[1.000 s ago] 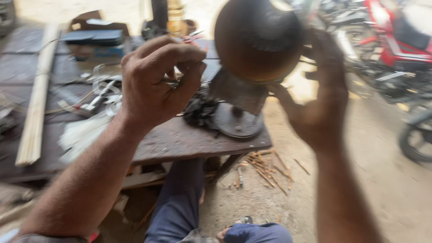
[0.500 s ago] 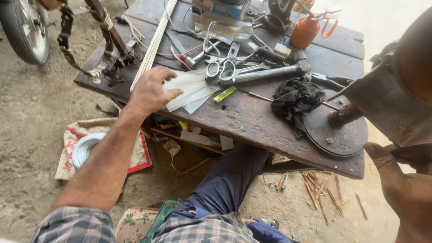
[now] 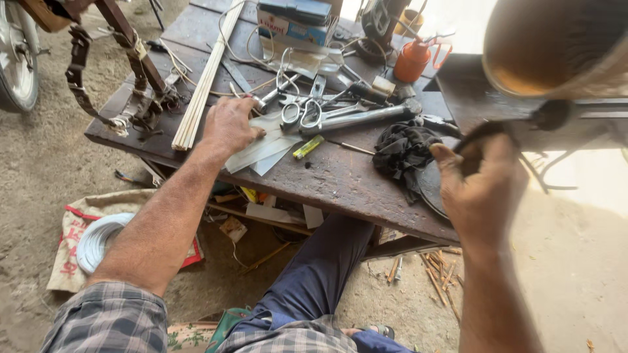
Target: The person sits at a workbench with a chrome motorcycle silencer mounted on a stand. They tear and fold small white strips, reach inside the drum to place or press the material against its inner surface, and repeatedly pull the drum toward themselves to work on different spots.
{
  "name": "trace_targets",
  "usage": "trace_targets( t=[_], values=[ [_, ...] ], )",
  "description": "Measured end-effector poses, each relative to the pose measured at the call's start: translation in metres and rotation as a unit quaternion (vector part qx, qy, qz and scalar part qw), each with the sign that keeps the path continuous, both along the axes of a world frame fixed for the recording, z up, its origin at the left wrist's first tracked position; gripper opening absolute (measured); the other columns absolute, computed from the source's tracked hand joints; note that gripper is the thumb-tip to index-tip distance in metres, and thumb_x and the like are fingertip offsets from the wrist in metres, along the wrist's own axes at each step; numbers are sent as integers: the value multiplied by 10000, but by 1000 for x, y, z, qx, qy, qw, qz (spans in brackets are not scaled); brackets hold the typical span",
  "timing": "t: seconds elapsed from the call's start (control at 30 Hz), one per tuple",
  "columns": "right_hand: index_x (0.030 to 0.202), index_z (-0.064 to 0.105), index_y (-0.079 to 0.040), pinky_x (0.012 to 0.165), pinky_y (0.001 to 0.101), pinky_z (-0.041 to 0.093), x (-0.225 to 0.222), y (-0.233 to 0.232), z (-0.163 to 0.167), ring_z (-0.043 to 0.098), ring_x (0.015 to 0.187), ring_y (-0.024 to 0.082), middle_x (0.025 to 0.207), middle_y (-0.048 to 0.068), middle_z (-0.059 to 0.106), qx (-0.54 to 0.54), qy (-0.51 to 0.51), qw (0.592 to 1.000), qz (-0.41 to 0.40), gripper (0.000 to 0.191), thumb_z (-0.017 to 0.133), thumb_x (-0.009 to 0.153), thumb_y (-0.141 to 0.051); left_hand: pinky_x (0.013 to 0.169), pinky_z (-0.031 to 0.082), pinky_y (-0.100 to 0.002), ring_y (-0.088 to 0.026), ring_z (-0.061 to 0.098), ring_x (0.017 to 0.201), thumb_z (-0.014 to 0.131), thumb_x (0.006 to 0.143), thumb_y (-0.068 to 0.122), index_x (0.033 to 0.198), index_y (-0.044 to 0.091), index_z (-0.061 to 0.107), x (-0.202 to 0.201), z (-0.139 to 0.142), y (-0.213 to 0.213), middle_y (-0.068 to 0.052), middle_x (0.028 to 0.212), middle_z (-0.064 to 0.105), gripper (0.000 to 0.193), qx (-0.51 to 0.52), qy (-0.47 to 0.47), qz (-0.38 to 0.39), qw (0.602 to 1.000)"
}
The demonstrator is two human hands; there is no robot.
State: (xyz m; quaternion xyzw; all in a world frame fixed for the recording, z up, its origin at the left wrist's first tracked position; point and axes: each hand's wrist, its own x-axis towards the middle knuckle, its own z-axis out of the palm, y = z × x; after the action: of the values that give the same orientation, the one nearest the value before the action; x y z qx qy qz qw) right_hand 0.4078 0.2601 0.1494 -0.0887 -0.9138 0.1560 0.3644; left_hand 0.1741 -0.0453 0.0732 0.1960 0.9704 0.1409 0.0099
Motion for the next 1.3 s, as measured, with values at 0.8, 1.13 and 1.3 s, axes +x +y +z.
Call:
trace_targets(
  t=[0.8, 1.13, 1.3],
  values=[
    [1149, 715, 37, 718, 263, 569, 78, -25, -97, 656, 800, 129, 956, 79, 730, -518, 32, 855, 23, 239, 756, 969, -114, 607, 566, -325, -146, 663, 719, 771, 841, 52, 961, -17, 719, 222, -81, 124, -57, 820, 737, 147, 598, -507, -129, 607],
    [1089, 604, 22, 755, 311, 625, 177, -19, -111, 696, 817, 175, 946, 106, 674, -631, 151, 761, -26, 299, 697, 827, 131, 623, 569, -253, -96, 670, 765, 789, 797, 112, 1323, 109, 588, 259, -59, 186, -23, 884, 715, 563, 464, -532, -238, 667],
    [1278, 540, -50, 745, 322, 649, 192, -38, -97, 705, 859, 165, 1039, 129, 665, -673, 100, 733, -25, 528, 624, 778, 98, 688, 607, -281, -116, 720, 798, 777, 863, 104, 1308, 38, 688, 260, -23, 205, -76, 934, 786, 459, 410, -470, -298, 723]
  ],
)
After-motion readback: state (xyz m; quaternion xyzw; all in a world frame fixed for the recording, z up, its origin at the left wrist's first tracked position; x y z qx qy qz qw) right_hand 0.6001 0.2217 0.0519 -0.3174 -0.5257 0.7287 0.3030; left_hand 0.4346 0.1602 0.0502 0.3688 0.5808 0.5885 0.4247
